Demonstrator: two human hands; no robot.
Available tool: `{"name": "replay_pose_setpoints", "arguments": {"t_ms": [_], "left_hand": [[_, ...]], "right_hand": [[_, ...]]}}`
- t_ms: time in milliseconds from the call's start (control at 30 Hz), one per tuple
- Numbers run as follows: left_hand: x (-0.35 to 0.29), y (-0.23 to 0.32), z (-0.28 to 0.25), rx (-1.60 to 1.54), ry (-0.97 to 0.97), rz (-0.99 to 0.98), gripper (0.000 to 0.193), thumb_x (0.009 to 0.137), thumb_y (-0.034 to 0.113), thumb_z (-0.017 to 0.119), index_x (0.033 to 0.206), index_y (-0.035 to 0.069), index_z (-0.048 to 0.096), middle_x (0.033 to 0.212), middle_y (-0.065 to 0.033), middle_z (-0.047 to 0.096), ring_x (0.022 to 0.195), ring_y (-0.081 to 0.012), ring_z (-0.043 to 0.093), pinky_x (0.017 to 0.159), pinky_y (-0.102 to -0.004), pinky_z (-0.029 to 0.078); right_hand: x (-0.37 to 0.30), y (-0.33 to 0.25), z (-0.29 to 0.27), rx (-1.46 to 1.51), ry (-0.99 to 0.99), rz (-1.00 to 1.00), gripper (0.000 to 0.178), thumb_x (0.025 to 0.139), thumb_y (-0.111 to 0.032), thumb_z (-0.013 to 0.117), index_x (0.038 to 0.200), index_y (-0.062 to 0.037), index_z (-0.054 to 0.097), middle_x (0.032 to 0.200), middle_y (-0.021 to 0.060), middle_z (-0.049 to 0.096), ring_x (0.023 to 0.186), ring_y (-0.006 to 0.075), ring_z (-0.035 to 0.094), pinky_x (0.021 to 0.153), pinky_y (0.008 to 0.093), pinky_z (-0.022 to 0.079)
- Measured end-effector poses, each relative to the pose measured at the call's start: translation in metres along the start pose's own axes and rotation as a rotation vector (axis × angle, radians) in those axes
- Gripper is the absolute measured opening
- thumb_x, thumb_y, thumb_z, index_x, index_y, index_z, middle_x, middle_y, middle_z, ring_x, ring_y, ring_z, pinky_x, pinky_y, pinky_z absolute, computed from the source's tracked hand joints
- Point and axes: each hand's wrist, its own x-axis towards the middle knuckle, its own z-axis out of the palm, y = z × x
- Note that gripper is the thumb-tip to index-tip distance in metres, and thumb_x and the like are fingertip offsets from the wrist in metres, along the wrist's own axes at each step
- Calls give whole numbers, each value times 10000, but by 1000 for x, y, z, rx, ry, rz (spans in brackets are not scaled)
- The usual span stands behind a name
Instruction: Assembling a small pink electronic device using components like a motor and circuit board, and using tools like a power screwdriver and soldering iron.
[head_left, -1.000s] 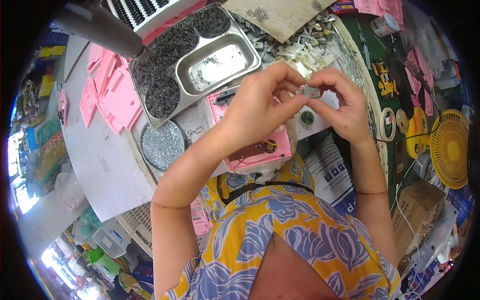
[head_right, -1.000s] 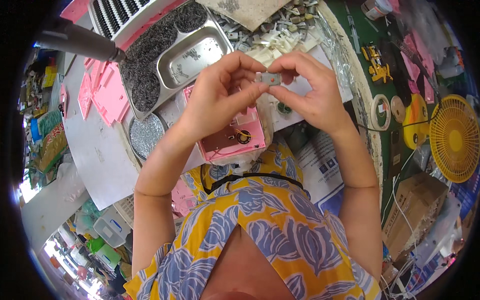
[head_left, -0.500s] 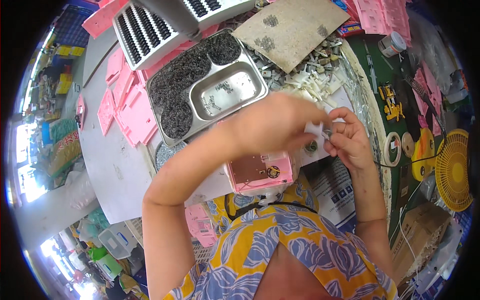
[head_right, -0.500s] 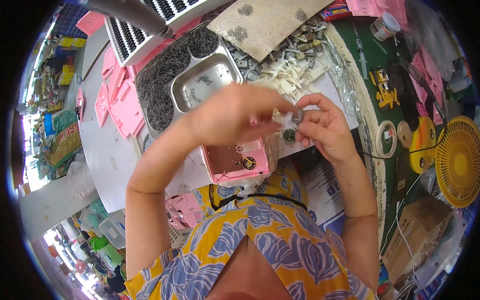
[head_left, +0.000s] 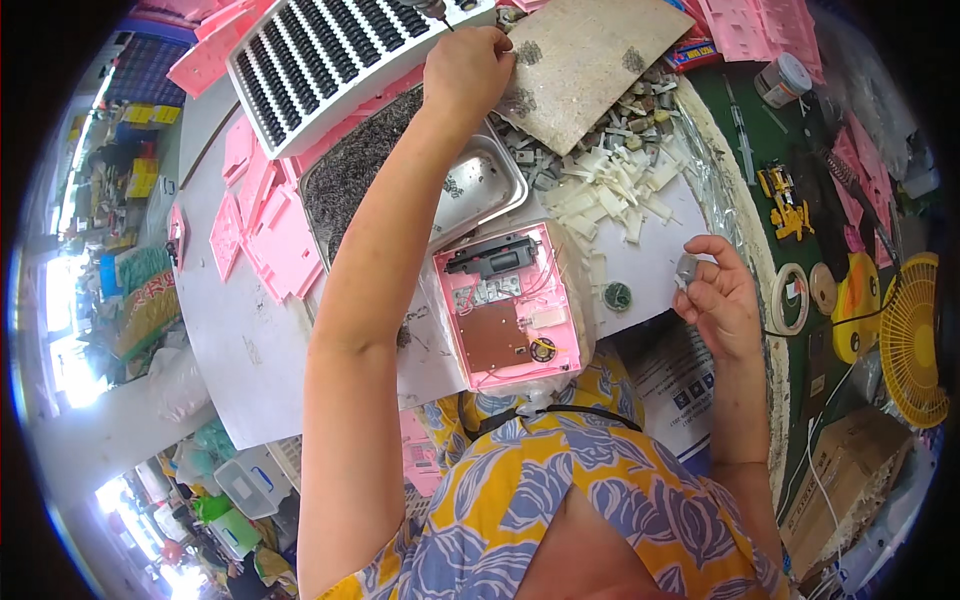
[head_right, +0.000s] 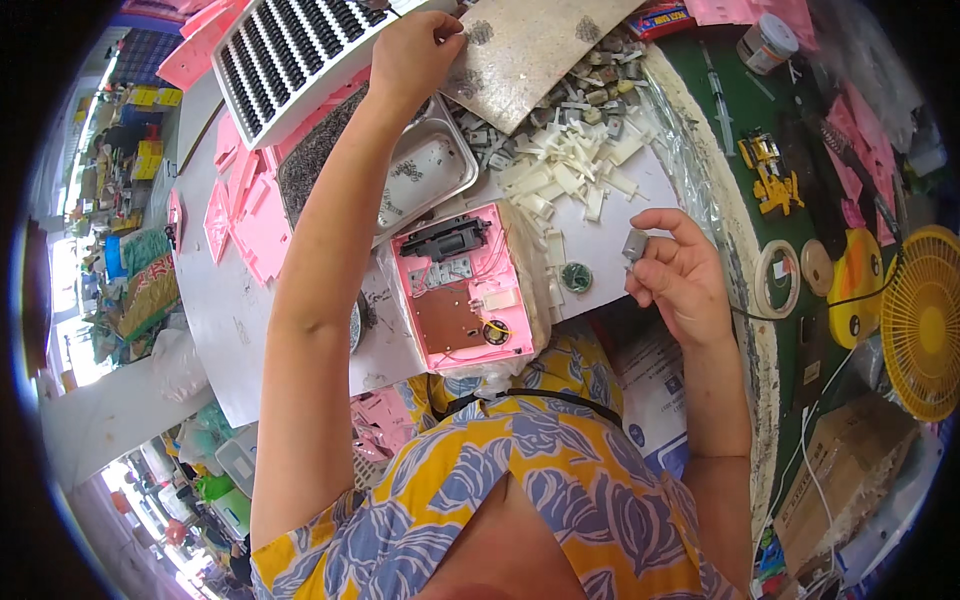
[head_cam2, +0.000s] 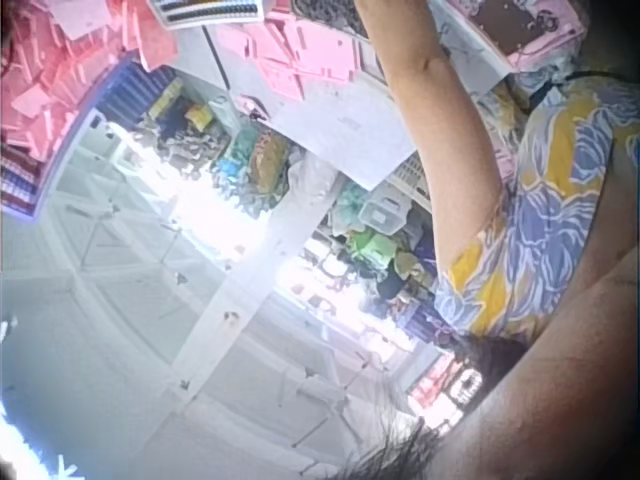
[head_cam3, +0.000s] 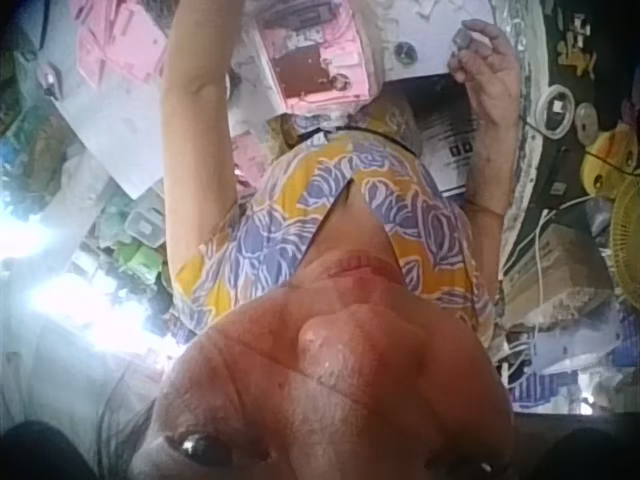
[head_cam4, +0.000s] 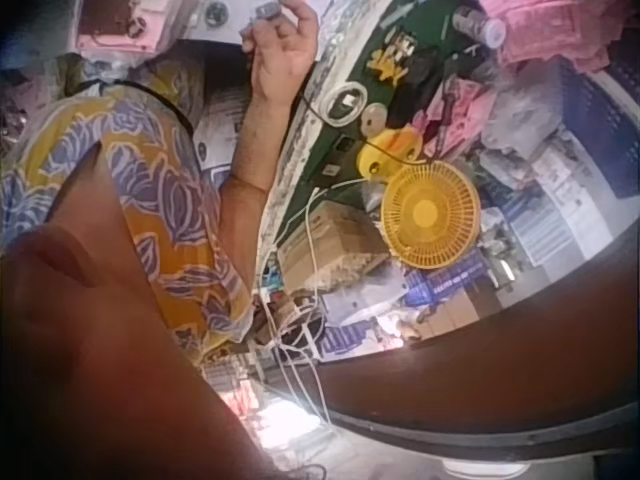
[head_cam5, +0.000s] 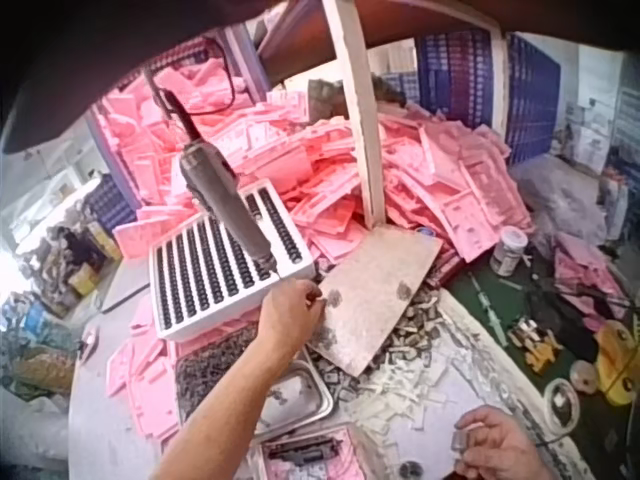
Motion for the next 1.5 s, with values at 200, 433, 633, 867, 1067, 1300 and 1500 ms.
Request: {"name": "replay_pose_setpoints", "arguments": {"t_ms": [200,433,633,867,1067,1300,1500], "left_hand": [[1,1,6,-24,50,-30,159,830,210,672,913,121,774,883,-125,744,870,-330,709,815,-434,563],[6,-8,12,-101,45,-99,202,838,257,673,954,135,784,903,-129,747,877,-339,708,830,-442,560],[9,-3,8,-118,43,-122,225,864,294,663,970,137,785,906,-126,748,855,-326,707,810,-431,559],[25,22,-7,-235,-61,-50,269,843,238,661,897,-9,754,880,-224,727,845,-377,711,801,-454,557],[36,23,1,-46,-106,-34,233,821,180,629,883,2,766,891,-236,723,868,-390,709,822,-468,555],[43,22,-2,-68,-202,-96,243,840,180,624,870,-23,755,900,-260,714,886,-401,703,823,-475,550],[47,6,14,-121,-73,-152,284,928,208,574,950,-41,708,922,-288,695,883,-460,676,815,-508,533]], "right_hand": [[-5,-4,2,-15,-3,-32,490,871,-39,743,1301,16,515,792,77,664,625,102,596,579,203,464],[-7,-5,10,-61,41,-33,521,868,-84,766,1293,28,488,726,48,632,568,105,550,563,236,438],[-7,-1,14,-43,5,-42,476,873,-31,739,1296,21,526,775,67,647,632,101,597,581,200,463],[-6,-3,21,-73,-1,-8,468,880,-22,726,1299,30,524,778,67,646,651,102,614,579,192,468],[-10,-3,16,-62,-5,-30,464,884,-16,720,1300,34,521,795,73,650,665,105,623,583,192,474],[-15,-4,12,-50,15,-34,470,882,-23,727,1299,32,519,800,73,650,668,104,623,584,187,475],[-14,-1,15,-72,13,-28,471,890,-31,719,1313,26,520,825,59,647,684,95,611,600,187,469]]}}
